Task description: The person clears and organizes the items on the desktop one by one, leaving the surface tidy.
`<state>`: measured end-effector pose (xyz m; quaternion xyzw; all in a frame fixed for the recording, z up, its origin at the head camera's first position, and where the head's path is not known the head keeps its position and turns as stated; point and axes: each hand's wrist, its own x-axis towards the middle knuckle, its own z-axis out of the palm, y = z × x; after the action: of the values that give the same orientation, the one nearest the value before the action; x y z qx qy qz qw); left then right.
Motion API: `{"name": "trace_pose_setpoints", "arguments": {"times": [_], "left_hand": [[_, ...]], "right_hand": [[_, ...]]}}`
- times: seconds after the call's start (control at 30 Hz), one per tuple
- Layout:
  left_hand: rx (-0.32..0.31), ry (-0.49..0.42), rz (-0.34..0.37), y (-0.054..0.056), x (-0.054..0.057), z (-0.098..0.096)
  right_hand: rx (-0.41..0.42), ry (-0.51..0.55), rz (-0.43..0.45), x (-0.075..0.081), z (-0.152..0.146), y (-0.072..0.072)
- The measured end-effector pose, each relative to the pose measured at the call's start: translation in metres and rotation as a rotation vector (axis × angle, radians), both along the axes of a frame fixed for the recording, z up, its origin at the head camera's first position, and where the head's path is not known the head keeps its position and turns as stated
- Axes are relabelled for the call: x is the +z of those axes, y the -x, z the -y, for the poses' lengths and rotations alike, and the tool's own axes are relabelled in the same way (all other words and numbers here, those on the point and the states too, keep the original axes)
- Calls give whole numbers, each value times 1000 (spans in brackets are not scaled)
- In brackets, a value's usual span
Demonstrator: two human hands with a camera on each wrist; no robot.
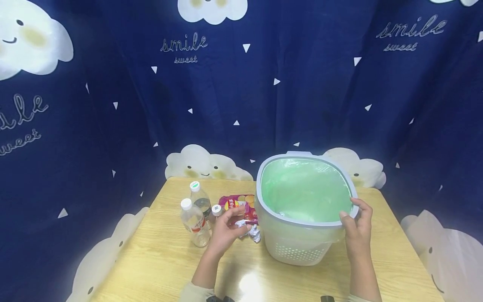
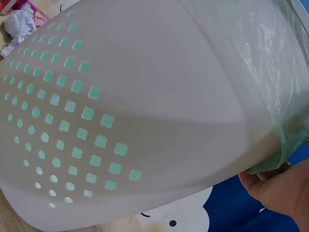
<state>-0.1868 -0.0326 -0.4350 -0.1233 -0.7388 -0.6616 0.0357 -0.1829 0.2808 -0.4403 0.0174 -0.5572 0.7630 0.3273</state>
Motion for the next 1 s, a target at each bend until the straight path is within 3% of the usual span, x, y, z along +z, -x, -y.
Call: {"name": "trace_pose_setpoints", "arguments": {"times": [0.47,1.0], "left_hand": [[71,-61,54,0,-35,-4],[146,-123,89,10,-73,-10]], "right_hand": [[-2,-14,48,3,0,-3],[-13,12,46,4,3,-3]]}}
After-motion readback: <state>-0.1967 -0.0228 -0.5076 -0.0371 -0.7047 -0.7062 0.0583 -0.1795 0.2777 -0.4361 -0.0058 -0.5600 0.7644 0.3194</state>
